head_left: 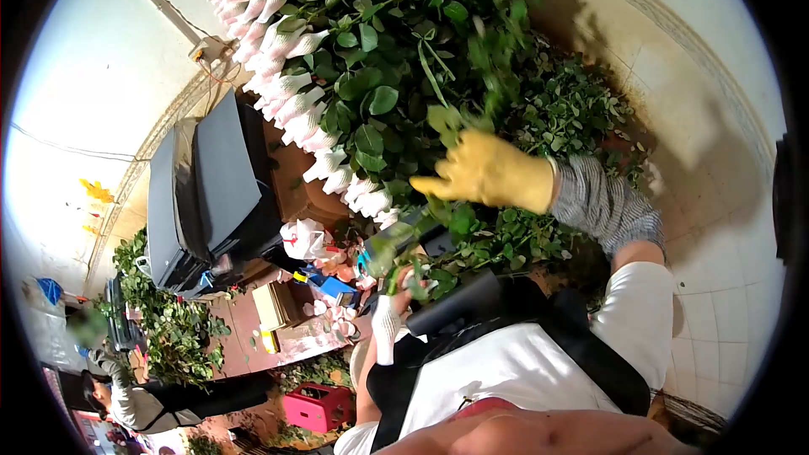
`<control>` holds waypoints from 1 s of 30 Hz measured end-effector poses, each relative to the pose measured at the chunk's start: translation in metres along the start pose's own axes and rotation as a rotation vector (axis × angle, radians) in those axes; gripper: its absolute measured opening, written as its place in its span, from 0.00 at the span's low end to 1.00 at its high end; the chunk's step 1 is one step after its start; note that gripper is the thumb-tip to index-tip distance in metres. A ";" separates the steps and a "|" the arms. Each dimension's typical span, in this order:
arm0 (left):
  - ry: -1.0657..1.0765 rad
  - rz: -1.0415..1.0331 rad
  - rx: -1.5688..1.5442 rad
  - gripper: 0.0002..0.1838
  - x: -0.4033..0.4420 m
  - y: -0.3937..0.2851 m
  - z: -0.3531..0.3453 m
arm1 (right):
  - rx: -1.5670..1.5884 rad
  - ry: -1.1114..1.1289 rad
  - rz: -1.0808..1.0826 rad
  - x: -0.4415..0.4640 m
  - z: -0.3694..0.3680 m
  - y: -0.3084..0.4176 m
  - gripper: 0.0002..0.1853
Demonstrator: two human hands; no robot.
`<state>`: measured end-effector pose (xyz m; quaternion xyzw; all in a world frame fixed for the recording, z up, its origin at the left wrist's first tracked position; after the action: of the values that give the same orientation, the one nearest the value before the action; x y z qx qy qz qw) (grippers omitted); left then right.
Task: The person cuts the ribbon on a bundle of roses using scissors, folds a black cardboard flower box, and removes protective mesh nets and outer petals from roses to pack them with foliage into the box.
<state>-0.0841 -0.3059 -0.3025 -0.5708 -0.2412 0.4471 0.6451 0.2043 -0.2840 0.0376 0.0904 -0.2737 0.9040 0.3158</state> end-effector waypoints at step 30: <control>-0.037 -0.426 0.993 0.18 -0.021 -0.064 -0.011 | -0.271 -0.393 -0.667 0.060 -0.064 -0.257 0.36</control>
<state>-0.0657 -0.3261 -0.2399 -0.1277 -0.1225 0.3765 0.9093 0.3172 -0.0504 0.1170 0.3030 -0.4009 0.6733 0.5423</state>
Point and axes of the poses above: each hand's wrist, its own x-axis towards the middle knuckle, its own z-axis out of the back of the hand, y = z × x, the point moved 4 cm from there along x, towards the middle knuckle, and after that the axes turned 4 degrees about -y, right-handed, at the moved point
